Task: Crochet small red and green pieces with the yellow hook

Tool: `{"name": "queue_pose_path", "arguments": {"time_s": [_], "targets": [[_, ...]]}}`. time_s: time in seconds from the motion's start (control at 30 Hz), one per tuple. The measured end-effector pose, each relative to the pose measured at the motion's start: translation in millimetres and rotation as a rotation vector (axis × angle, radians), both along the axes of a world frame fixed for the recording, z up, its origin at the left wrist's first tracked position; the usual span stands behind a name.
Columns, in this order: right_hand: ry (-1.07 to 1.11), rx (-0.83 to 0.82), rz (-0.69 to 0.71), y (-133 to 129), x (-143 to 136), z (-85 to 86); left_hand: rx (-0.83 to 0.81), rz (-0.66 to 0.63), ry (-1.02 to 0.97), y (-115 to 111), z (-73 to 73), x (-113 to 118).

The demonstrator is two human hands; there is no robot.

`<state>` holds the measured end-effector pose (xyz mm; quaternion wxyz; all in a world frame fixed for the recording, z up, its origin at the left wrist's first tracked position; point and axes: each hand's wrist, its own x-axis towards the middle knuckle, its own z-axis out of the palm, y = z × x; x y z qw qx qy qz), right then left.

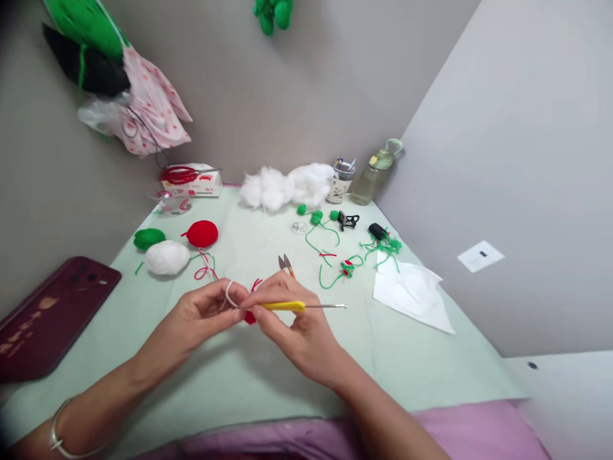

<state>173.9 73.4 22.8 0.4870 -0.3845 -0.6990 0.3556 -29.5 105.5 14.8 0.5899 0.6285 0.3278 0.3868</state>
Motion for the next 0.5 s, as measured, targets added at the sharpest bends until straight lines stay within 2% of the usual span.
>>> {"name": "queue_pose_path", "arguments": {"time_s": [0.1,0.2,0.3,0.37,0.43,0.5], "targets": [[0.190,-0.125,-0.065,-21,-9,-8.6,-0.083,0.006,-0.112,-18,-2.6,5],[0.290,-0.107,-0.177,-41,-21,-17.1,-0.129,0.071,-0.148,-40,-7.1,13],[0.380,-0.153,-0.218,-57,-31,-20.1,-0.125,0.080,-0.172,-60,-2.9,15],[0.498,-0.218,-0.197,-64,-31,-17.5,-0.049,0.016,-0.126,-64,3.6,6],[0.637,-0.272,-0.145,-69,-25,-11.3,0.132,-0.029,0.033,-54,9.6,-13],[0.769,-0.298,-0.071,-75,-16,-3.2,0.421,0.120,0.283,-30,13.4,-43]]}}
